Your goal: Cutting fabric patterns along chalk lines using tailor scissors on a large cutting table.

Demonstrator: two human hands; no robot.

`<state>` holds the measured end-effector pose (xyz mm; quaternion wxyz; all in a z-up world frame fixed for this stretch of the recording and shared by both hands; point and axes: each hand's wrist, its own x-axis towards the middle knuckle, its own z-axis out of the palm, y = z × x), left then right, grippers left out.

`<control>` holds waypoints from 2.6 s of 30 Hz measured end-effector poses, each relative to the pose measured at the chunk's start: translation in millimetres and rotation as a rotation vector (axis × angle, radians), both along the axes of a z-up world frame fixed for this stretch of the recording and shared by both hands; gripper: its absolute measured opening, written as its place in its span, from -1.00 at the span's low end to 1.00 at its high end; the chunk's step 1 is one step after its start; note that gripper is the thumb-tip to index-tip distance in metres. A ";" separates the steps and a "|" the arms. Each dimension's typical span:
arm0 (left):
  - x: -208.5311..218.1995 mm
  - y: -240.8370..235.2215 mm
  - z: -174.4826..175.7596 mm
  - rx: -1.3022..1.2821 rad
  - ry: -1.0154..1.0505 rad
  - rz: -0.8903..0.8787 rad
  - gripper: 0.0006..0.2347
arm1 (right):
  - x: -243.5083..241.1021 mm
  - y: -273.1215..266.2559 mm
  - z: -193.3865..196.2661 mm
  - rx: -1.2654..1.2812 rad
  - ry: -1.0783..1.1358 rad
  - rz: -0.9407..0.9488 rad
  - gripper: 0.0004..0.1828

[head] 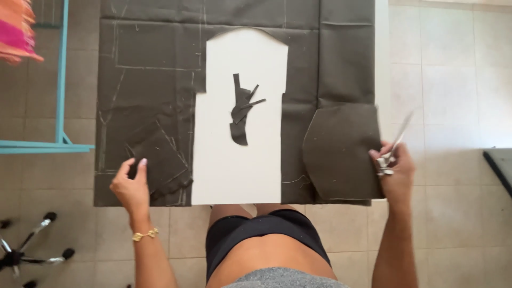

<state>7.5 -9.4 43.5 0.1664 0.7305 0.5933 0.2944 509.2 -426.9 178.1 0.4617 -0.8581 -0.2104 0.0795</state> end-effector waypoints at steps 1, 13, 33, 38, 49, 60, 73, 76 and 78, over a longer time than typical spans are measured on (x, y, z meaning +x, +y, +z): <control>-3.1 3.2 -0.7 0.004 -0.031 -0.026 -0.81 | 4.7 -4.4 -16.0 -0.104 -0.037 0.009 -0.68; -59.7 0.1 85.0 -0.333 -1.383 0.097 -0.77 | -119.5 140.4 15.4 0.013 0.109 0.238 -0.83; -28.3 19.4 40.9 -0.591 -0.337 -0.270 -0.61 | -317.1 321.7 -109.2 -0.220 0.321 0.451 -0.72; -36.5 18.9 60.4 -0.495 -0.435 -0.237 -0.55 | -318.3 328.4 -44.3 -0.042 0.133 0.322 -0.79; -20.9 7.6 76.5 -0.399 -0.222 -0.250 -0.29 | -247.8 240.8 38.8 -0.192 -0.193 0.120 -0.75; 5.7 -21.8 75.7 -0.167 0.170 -0.274 -0.07 | -258.8 211.8 -26.9 -0.481 -0.380 0.383 -0.79; 18.4 -50.4 63.7 -0.261 -0.177 -0.045 -0.04 | -200.3 137.2 -11.7 -0.276 -0.030 0.137 -0.84; 16.6 -50.7 67.5 -0.217 -0.212 0.013 -0.11 | -185.4 128.2 -7.0 -0.234 0.024 0.075 -0.83; 16.8 -48.6 73.6 -0.189 -0.210 0.044 -0.19 | -179.9 123.1 -6.3 -0.208 0.062 0.051 -0.82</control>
